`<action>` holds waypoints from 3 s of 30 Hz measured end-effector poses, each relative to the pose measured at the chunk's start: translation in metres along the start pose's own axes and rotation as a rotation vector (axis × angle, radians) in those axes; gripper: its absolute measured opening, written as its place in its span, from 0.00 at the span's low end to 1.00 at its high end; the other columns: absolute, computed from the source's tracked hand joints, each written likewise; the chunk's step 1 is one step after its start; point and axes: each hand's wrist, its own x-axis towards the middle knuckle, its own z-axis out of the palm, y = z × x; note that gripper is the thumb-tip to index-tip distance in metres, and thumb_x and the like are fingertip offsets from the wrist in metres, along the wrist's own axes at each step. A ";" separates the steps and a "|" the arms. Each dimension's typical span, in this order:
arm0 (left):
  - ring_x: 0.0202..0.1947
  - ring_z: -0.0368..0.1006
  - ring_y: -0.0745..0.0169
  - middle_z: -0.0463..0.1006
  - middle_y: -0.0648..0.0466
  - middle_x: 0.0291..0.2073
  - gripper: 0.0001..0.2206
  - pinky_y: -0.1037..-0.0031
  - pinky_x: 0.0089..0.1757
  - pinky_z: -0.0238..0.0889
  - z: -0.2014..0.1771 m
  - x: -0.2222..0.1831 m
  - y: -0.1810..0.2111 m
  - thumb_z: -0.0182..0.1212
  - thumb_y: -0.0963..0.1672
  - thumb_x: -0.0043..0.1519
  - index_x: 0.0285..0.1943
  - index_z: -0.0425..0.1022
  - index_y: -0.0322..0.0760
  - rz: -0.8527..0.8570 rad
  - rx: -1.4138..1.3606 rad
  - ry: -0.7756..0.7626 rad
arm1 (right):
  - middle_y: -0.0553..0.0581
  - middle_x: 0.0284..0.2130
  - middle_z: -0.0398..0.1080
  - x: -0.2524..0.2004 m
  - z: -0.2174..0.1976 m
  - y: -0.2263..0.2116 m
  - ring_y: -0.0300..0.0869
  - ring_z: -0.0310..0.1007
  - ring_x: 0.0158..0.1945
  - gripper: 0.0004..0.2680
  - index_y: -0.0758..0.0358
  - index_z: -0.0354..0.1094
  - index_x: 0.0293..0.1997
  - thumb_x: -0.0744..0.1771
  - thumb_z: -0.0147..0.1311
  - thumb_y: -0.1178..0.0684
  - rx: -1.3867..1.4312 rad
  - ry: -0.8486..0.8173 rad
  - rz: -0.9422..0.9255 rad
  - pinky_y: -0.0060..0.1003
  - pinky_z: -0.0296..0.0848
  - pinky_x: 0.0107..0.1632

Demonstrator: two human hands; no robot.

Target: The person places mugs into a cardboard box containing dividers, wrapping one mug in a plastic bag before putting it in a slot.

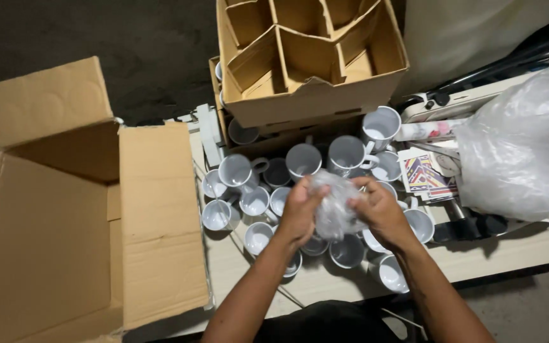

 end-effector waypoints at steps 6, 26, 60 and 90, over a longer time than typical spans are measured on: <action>0.52 0.72 0.63 0.76 0.53 0.50 0.15 0.67 0.55 0.67 -0.012 -0.008 0.046 0.60 0.43 0.67 0.62 0.67 0.36 0.137 0.035 0.271 | 0.58 0.30 0.73 0.025 -0.059 0.059 0.37 0.71 0.29 0.13 0.73 0.75 0.47 0.71 0.53 0.49 -0.373 -0.067 0.119 0.32 0.66 0.33; 0.48 0.74 0.60 0.76 0.51 0.48 0.12 0.64 0.50 0.71 -0.039 -0.038 0.041 0.50 0.36 0.62 0.54 0.67 0.38 0.142 -0.119 0.374 | 0.57 0.38 0.76 0.004 -0.004 0.023 0.51 0.78 0.47 0.13 0.64 0.70 0.48 0.71 0.41 0.45 0.482 0.012 -0.060 0.49 0.75 0.54; 0.47 0.76 0.53 0.78 0.50 0.38 0.07 0.62 0.55 0.67 0.012 -0.036 0.131 0.65 0.44 0.65 0.48 0.81 0.38 0.323 1.445 -0.449 | 0.58 0.19 0.73 0.017 0.022 -0.053 0.45 0.71 0.23 0.13 0.64 0.70 0.30 0.62 0.70 0.46 -1.036 -0.676 -0.151 0.39 0.70 0.29; 0.71 0.56 0.35 0.66 0.36 0.67 0.11 0.47 0.68 0.47 0.013 -0.071 0.135 0.68 0.48 0.59 0.38 0.79 0.37 0.591 1.924 -0.301 | 0.55 0.50 0.75 0.019 0.007 -0.050 0.44 0.70 0.59 0.13 0.59 0.79 0.28 0.67 0.55 0.43 -1.662 -0.190 -0.608 0.56 0.48 0.76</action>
